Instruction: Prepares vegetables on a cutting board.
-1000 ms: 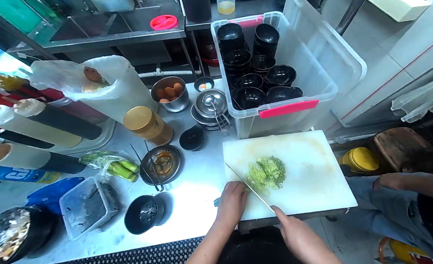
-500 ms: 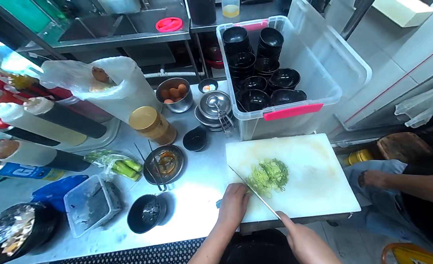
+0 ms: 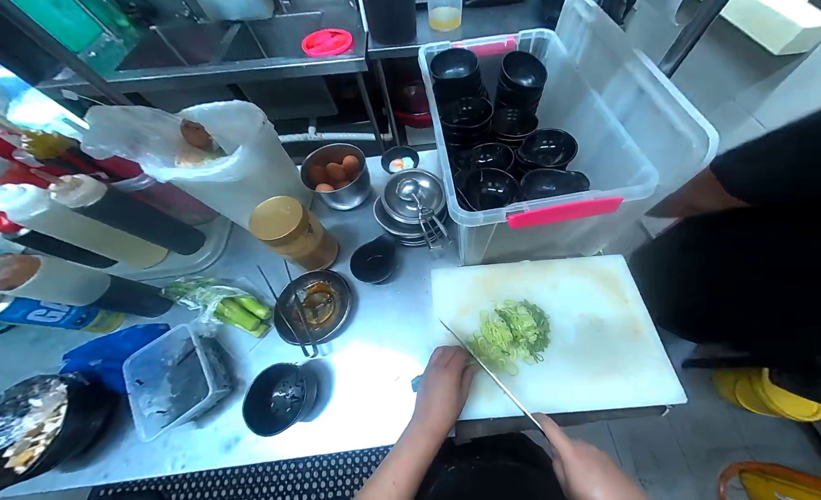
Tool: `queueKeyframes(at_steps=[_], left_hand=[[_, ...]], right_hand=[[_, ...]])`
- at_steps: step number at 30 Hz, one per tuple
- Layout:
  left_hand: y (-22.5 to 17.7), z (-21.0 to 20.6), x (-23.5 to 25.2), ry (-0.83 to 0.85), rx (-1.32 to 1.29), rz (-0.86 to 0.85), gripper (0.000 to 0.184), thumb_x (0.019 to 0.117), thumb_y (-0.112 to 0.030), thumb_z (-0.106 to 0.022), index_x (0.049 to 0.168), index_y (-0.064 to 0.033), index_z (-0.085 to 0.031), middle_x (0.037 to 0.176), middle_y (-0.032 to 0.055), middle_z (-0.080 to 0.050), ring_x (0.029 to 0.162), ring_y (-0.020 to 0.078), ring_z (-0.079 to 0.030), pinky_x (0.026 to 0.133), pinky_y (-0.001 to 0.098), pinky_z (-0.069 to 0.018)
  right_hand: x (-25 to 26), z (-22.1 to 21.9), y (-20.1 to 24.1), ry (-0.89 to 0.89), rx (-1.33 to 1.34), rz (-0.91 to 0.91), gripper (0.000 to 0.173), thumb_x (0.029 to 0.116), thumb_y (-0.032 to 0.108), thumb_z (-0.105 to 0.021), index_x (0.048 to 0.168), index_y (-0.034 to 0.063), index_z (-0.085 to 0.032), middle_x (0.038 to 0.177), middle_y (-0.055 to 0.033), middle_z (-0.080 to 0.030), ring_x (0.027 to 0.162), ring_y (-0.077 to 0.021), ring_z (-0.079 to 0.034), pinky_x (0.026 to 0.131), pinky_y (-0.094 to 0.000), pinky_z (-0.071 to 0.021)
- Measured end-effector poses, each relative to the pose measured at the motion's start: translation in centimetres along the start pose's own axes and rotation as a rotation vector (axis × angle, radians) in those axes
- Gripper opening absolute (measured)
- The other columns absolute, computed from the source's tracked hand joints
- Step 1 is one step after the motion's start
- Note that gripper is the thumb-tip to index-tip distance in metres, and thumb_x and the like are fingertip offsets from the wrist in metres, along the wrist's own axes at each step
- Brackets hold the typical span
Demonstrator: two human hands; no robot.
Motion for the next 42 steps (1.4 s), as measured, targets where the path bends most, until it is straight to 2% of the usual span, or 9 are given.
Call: queueKeyframes(at_steps=[4,6,12,15,18,25,32,37,42], left_hand=[[-0.1,-0.1,0.0,0.000,-0.005,-0.012,0.023,0.1010,-0.033,-0.063,0.105,-0.0144,-0.075,0.110,-0.0012,-0.073,0.115,0.0136,-0.065,0.104,0.0306,-0.0521],[0.0,0.0,-0.2,-0.008,-0.009,-0.019,0.024,0.1011,-0.034,-0.062,0.105,-0.0143,-0.076,0.110,-0.0010,-0.074,0.115,0.0140,-0.065,0.103,0.0307,-0.0524],[0.2,-0.1,-0.2,-0.016,-0.028,-0.017,0.025,0.1013,-0.035,-0.062,0.104,-0.0140,-0.075,0.109,-0.0014,-0.073,0.115,0.0137,-0.066,0.103,0.0310,-0.0526],[0.3,-0.1,-0.3,-0.023,-0.027,-0.029,0.024,0.1011,-0.035,-0.063,0.103,-0.0140,-0.075,0.108,-0.0016,-0.073,0.114,0.0135,-0.065,0.103,0.0306,-0.0523],[0.2,0.0,-0.4,-0.044,-0.017,-0.057,0.025,0.1012,-0.036,-0.063,0.104,-0.0143,-0.075,0.108,-0.0018,-0.074,0.113,0.0137,-0.066,0.104,0.0309,-0.0523],[0.1,0.2,-0.5,-0.088,-0.030,-0.075,0.024,0.1003,-0.033,-0.065,0.100,-0.0111,-0.075,0.107,0.0013,-0.074,0.114,0.0161,-0.067,0.104,0.0329,-0.0539],[-0.1,0.3,-0.6,-0.075,-0.019,-0.093,0.023,0.1009,-0.032,-0.064,0.103,-0.0121,-0.076,0.109,0.0004,-0.074,0.114,0.0153,-0.067,0.104,0.0315,-0.0531],[-0.2,0.7,-2.0,-0.179,-0.045,-0.156,0.021,0.1013,-0.028,-0.065,0.106,-0.0105,-0.076,0.111,0.0033,-0.073,0.116,0.0174,-0.066,0.103,0.0324,-0.0543],[0.2,0.9,-1.9,-0.209,-0.036,-0.158,0.021,0.1008,-0.032,-0.066,0.101,-0.0133,-0.076,0.108,0.0013,-0.073,0.113,0.0168,-0.067,0.101,0.0333,-0.0551]], right_hand=[[3.1,0.1,1.5,0.005,-0.021,-0.029,0.057,0.1048,0.015,-0.045,0.158,0.0302,-0.032,0.097,-0.0182,-0.072,0.090,-0.0404,-0.072,0.077,-0.0581,-0.0577],[2.6,0.9,2.0,0.020,-0.040,-0.033,0.057,0.1057,0.017,-0.044,0.159,0.0311,-0.031,0.097,-0.0179,-0.072,0.091,-0.0401,-0.072,0.078,-0.0581,-0.0572],[0.2,-0.2,0.3,0.006,0.020,0.005,0.054,0.1049,0.016,-0.045,0.158,0.0244,-0.035,0.092,-0.0205,-0.073,0.085,-0.0427,-0.073,0.073,-0.0608,-0.0574],[2.9,-0.7,1.1,0.016,0.009,-0.006,0.056,0.1049,0.016,-0.046,0.158,0.0284,-0.033,0.096,-0.0192,-0.072,0.089,-0.0410,-0.072,0.076,-0.0591,-0.0575],[2.7,0.7,1.7,0.025,-0.038,-0.024,0.056,0.1061,0.018,-0.044,0.159,0.0321,-0.031,0.097,-0.0185,-0.072,0.090,-0.0407,-0.072,0.078,-0.0583,-0.0574],[-0.4,-0.1,0.3,0.023,0.006,-0.002,0.054,0.1055,0.018,-0.044,0.158,0.0249,-0.034,0.093,-0.0212,-0.072,0.086,-0.0438,-0.072,0.074,-0.0614,-0.0571],[4.0,-0.2,2.7,0.016,-0.026,-0.003,0.056,0.1052,0.017,-0.044,0.158,0.0296,-0.031,0.098,-0.0180,-0.071,0.092,-0.0399,-0.072,0.078,-0.0583,-0.0577],[3.5,-0.1,1.8,0.020,-0.003,0.007,0.054,0.1059,0.019,-0.044,0.158,0.0288,-0.032,0.098,-0.0185,-0.072,0.092,-0.0399,-0.072,0.080,-0.0585,-0.0571],[0.9,0.0,0.9,-0.008,-0.003,0.012,0.055,0.1057,0.018,-0.043,0.159,0.0272,-0.034,0.096,-0.0202,-0.072,0.090,-0.0415,-0.072,0.077,-0.0593,-0.0572]])
Point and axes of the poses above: each hand's wrist, its own x-axis towards the middle knuckle, its own z-axis out of the back of the hand, y = z × x, the point moved 10 cm from there along x, towards the middle knuckle
